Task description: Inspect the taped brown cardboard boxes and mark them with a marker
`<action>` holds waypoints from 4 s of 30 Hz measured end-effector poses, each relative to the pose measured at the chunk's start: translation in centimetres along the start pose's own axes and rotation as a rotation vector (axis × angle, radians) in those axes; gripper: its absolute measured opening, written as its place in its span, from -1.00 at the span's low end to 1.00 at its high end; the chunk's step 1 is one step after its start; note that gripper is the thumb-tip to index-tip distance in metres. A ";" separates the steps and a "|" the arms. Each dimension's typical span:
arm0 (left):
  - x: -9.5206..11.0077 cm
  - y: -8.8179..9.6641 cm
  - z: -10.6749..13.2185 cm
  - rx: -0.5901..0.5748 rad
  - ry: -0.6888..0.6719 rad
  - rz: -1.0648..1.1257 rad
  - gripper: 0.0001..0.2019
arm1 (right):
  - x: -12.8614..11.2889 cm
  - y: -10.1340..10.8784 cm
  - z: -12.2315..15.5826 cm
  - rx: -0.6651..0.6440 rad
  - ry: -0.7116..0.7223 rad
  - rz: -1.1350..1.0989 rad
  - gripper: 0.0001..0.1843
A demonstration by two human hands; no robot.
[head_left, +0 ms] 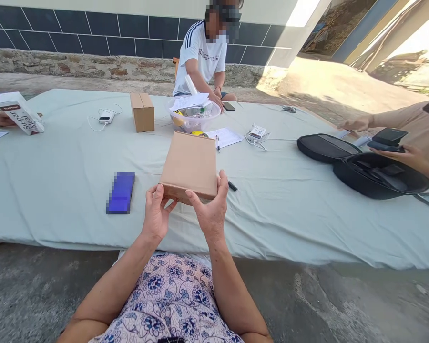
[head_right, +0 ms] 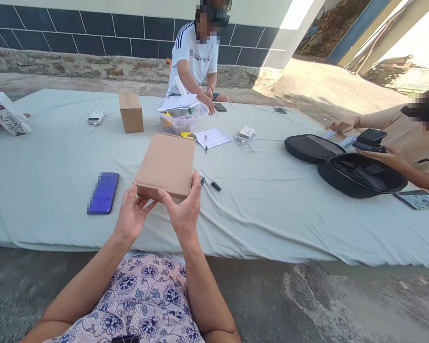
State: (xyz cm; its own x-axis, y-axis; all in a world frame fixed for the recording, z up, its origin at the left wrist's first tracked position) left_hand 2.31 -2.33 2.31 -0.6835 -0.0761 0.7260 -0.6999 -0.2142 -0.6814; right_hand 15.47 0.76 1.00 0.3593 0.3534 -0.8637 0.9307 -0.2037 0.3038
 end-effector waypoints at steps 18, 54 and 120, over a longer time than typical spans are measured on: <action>1.2 2.2 -1.7 -0.088 0.063 -0.228 -0.41 | -0.9 2.0 -0.2 -0.042 0.201 -0.042 -0.65; 1.2 6.7 -3.9 -0.222 0.551 -0.102 -0.40 | 2.7 5.2 -1.5 -0.034 0.087 -0.222 -0.15; 5.5 7.4 -4.4 -0.064 -0.029 -0.199 -0.38 | 3.5 5.3 -0.5 -0.360 -0.171 -0.544 -0.04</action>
State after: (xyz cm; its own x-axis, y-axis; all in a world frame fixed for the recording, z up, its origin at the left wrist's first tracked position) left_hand -7.50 -0.04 0.87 -0.5253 -0.0662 0.8483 -0.8326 -0.1658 -0.5285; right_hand 21.70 1.36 -0.20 -0.1551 0.1640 -0.9742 0.9517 0.2894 -0.1028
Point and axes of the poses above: each hand's wrist, its own z-axis away from the middle knuckle, its own y-axis out of the back of the hand, x = y × z, the point moved 1 cm from there along -z, towards the middle knuckle, and after that the axes turned 12 degrees about -x, right-handed, at the moved point
